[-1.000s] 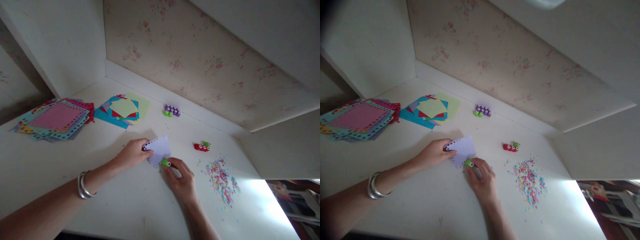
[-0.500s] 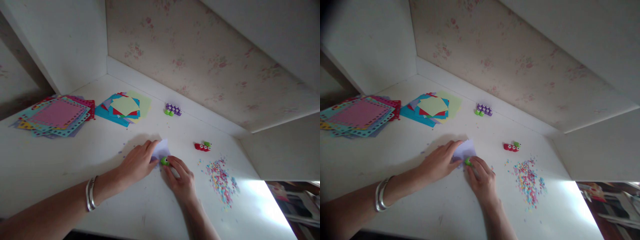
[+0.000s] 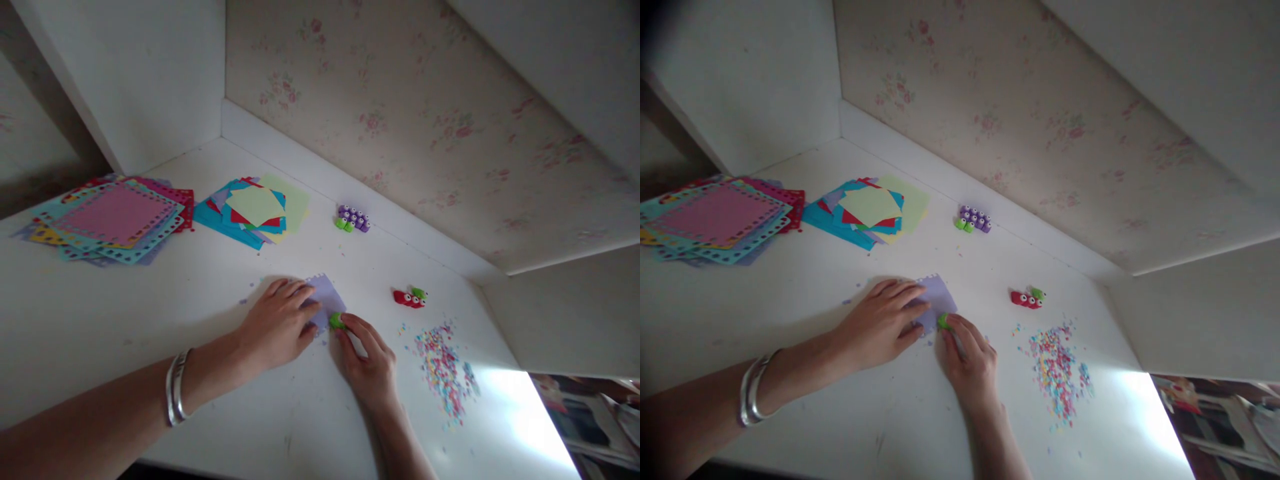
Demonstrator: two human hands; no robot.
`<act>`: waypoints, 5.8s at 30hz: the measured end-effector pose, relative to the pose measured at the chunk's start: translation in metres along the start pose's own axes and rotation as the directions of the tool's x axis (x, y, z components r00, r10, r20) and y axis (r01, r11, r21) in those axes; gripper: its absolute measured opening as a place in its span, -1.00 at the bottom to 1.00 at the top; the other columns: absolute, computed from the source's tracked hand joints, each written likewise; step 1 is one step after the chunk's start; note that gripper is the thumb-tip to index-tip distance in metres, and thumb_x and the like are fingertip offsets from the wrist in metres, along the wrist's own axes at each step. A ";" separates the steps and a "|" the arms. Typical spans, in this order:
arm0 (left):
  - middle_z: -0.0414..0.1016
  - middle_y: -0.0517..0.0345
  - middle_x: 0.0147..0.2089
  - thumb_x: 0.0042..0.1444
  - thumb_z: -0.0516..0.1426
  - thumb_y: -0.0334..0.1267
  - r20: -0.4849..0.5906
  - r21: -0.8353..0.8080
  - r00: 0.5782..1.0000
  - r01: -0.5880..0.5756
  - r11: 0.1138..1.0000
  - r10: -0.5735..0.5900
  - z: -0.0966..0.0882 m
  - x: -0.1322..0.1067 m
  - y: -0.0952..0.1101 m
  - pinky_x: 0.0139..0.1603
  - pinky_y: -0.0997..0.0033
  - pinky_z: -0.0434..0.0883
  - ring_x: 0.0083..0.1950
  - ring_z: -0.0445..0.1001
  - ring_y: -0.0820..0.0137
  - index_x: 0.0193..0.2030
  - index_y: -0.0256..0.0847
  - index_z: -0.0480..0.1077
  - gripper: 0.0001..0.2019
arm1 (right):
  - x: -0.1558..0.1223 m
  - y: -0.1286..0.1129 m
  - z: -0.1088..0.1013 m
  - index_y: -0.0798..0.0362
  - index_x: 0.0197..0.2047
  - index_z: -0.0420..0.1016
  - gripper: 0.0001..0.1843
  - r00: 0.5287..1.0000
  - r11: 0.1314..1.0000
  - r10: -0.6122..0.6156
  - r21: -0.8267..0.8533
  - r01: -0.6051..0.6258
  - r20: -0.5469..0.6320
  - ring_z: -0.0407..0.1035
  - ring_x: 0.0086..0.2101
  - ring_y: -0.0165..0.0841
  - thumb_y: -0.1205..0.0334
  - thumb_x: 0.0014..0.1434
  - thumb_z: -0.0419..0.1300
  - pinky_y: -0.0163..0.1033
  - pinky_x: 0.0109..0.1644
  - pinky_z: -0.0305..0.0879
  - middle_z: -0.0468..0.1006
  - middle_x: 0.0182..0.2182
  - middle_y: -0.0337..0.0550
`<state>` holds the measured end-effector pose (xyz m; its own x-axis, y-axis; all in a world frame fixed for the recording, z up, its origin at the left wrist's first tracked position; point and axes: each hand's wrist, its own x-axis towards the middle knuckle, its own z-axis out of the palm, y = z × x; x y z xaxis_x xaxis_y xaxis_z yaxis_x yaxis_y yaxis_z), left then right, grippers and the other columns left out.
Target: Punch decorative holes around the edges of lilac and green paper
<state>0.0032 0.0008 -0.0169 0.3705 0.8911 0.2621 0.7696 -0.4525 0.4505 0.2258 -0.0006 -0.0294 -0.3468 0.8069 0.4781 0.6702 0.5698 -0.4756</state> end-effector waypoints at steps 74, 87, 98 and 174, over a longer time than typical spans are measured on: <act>0.39 0.09 0.25 0.28 0.00 -0.31 -0.042 0.159 0.997 -0.065 0.985 0.072 0.012 0.000 -0.007 0.29 0.00 0.15 0.27 0.32 0.19 0.11 -0.01 0.46 -0.66 | 0.057 0.125 -0.139 0.06 0.07 0.49 -0.62 0.915 0.907 0.404 -0.123 -0.402 -0.005 0.58 -0.15 -0.22 0.14 0.22 0.13 -0.14 -0.07 0.52 0.65 -0.13 -0.01; 0.40 0.11 0.23 0.29 0.03 -0.26 -0.060 0.227 0.992 -0.099 0.969 0.115 0.016 0.002 -0.011 0.29 0.03 0.15 0.24 0.34 0.20 0.12 0.03 0.43 -0.68 | 0.122 0.175 -0.146 -0.04 -0.16 0.64 -0.72 0.854 0.888 0.351 -0.425 -0.174 0.385 0.54 -0.19 -0.26 0.38 0.10 0.19 -0.24 -0.07 0.38 0.67 -0.18 -0.13; 0.41 0.11 0.22 0.29 0.03 -0.24 -0.051 0.216 0.992 -0.101 0.971 0.115 0.015 0.002 -0.013 0.28 0.03 0.17 0.22 0.36 0.20 0.13 0.05 0.42 -0.68 | 0.132 0.196 -0.140 -0.08 -0.21 0.68 -0.58 0.750 0.885 0.294 -0.465 0.021 0.593 0.54 -0.17 -0.31 0.53 0.03 0.13 -0.30 -0.04 0.35 0.69 -0.21 -0.23; 0.53 -0.07 0.05 0.01 0.25 -0.20 0.297 -0.721 0.851 0.497 0.483 -0.432 -0.007 0.020 -0.008 -0.55 0.48 0.43 -0.43 0.54 0.40 0.28 -0.17 0.19 -0.33 | 0.004 -0.002 -0.004 -0.07 -0.05 0.57 -0.77 0.957 0.898 0.289 0.342 -0.279 0.021 0.54 -0.17 -0.25 0.17 0.19 0.28 -0.08 -0.08 0.60 0.61 -0.13 -0.09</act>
<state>0.0007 0.0216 -0.0093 0.1378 0.9645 -0.2252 0.1804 0.1991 0.9632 0.2254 0.0004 -0.0240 -0.1518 0.9403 0.3047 0.4740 0.3397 -0.8123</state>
